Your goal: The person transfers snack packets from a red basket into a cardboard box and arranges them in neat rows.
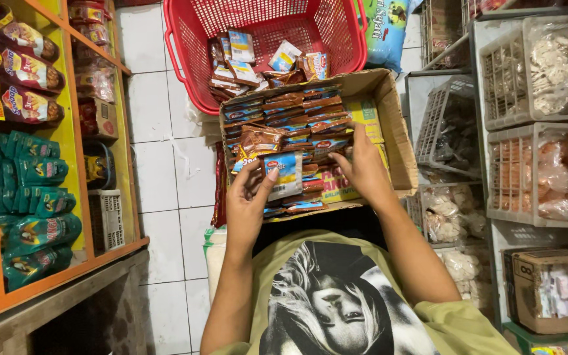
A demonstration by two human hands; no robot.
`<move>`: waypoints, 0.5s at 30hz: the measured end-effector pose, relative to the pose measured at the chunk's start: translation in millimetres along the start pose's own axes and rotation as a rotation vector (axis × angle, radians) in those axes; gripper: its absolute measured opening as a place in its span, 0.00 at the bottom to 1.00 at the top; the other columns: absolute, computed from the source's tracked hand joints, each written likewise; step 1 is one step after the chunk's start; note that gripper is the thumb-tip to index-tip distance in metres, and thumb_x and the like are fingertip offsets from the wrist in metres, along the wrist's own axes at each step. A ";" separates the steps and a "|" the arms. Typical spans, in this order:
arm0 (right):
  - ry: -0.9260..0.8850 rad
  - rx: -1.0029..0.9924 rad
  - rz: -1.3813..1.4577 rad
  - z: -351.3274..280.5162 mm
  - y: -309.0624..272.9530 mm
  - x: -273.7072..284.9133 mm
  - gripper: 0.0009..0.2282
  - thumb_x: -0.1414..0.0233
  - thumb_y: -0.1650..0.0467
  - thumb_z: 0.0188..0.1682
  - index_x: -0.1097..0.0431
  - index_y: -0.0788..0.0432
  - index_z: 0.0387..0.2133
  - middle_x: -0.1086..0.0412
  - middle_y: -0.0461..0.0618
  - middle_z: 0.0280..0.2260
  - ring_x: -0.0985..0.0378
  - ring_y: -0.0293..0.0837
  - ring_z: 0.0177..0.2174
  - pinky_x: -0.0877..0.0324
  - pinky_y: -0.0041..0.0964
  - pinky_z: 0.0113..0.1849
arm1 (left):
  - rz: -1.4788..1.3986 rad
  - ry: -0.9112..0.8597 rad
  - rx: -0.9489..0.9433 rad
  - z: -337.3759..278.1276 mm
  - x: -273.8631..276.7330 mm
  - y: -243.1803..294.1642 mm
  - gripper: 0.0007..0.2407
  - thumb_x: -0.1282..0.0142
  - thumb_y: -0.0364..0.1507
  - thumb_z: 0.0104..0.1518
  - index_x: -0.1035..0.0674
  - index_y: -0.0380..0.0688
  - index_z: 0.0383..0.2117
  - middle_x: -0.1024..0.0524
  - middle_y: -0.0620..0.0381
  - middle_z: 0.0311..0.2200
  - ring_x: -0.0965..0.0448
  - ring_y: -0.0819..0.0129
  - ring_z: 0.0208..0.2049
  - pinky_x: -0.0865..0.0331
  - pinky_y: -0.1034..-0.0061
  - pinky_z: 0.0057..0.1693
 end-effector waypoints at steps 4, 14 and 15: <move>0.034 0.067 -0.066 -2.0 -6.5 3.1 0.33 0.36 0.73 0.45 0.49 0.63 0.61 0.30 0.73 0.49 0.26 0.71 0.46 0.29 0.55 0.44 | 0.018 -0.013 0.002 0.2 -2.3 0.8 0.13 0.40 0.28 0.62 0.24 0.31 0.49 0.19 0.54 0.41 0.21 0.76 0.43 0.26 0.81 0.51; 0.106 0.080 -0.144 -10.0 -39.3 26.7 0.35 0.34 0.66 0.43 0.45 0.65 0.60 0.31 0.70 0.51 0.28 0.69 0.49 0.31 0.54 0.46 | -0.068 -0.035 -0.004 -7.0 -9.1 1.3 0.13 0.42 0.26 0.63 0.25 0.33 0.51 0.20 0.54 0.44 0.21 0.76 0.45 0.25 0.80 0.52; 0.152 0.095 -0.109 -13.2 -46.4 32.2 0.30 0.35 0.66 0.46 0.42 0.64 0.58 0.30 0.67 0.51 0.26 0.64 0.49 0.30 0.52 0.48 | -0.083 -0.038 -0.011 -7.1 -10.1 3.2 0.13 0.42 0.26 0.63 0.25 0.34 0.50 0.20 0.53 0.44 0.21 0.76 0.45 0.25 0.80 0.52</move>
Point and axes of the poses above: each hand's wrist, its own z-axis towards the middle knuckle, its own x-axis out of the back of the hand, y = z × x, the point moved 2 cm from there along z, towards the middle knuckle
